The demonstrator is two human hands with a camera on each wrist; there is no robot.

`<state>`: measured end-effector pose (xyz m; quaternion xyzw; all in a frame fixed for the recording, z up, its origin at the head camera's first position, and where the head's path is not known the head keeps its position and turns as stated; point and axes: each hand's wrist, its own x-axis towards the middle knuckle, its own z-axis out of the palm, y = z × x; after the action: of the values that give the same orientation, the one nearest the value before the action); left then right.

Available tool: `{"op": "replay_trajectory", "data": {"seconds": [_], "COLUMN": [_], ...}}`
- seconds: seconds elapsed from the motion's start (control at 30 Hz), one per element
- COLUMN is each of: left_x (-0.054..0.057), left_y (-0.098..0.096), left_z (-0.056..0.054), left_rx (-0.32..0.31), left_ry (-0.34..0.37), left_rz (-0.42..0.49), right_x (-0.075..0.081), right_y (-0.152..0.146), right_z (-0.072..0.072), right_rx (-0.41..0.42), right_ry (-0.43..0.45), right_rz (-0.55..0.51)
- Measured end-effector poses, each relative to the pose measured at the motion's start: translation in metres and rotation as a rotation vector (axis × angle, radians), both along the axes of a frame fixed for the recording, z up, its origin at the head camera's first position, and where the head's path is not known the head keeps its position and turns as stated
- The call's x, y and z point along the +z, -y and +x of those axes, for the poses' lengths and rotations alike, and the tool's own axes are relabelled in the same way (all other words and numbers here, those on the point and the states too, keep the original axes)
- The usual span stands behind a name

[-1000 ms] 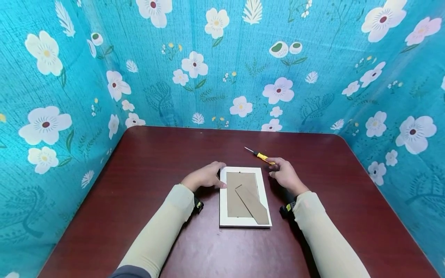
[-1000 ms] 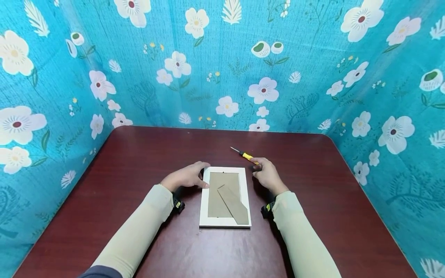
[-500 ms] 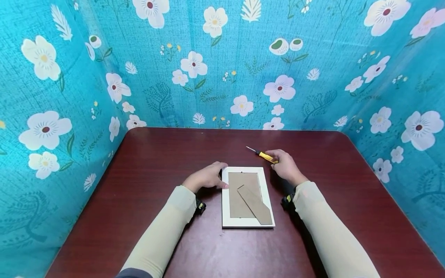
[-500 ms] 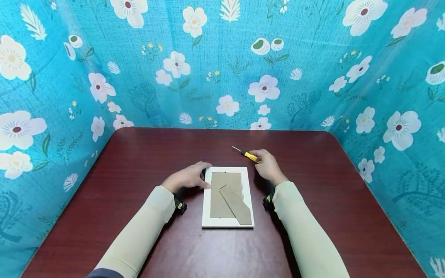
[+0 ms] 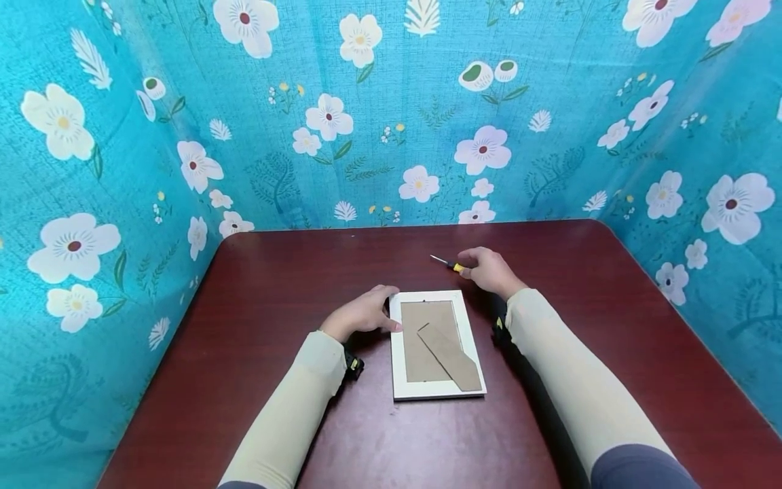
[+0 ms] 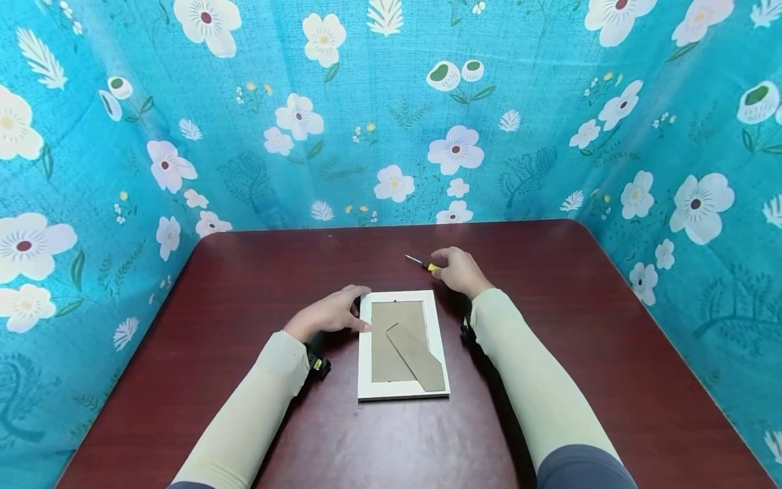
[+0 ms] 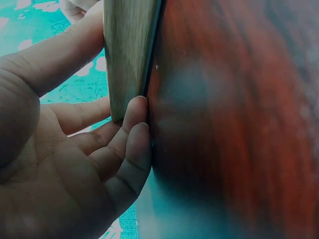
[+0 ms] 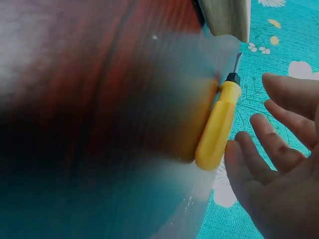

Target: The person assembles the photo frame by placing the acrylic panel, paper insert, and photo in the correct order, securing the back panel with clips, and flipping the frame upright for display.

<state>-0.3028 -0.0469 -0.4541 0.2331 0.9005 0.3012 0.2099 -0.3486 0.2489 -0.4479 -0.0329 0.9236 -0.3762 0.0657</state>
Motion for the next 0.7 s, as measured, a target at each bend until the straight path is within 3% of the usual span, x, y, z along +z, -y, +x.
{"op": "replay_trajectory", "data": {"seconds": [0.2,0.5,0.7], "left_x": [0.000,0.000,-0.002], "left_y": [0.002,0.001,0.002], "left_z": [-0.001,0.001,0.000], "left_rx": [0.013,0.008,0.008], "left_ry": [0.003,0.021,0.018], "left_rz": [0.020,0.008,0.015], "right_x": [0.002,-0.007,-0.011], "right_y": [0.007,0.010,0.015], "right_z": [-0.014,-0.016,-0.018], "right_rx": [0.022,0.023,0.042], "right_ry": [-0.023,0.016,0.032], "right_rz": [0.037,0.055,0.136]}}
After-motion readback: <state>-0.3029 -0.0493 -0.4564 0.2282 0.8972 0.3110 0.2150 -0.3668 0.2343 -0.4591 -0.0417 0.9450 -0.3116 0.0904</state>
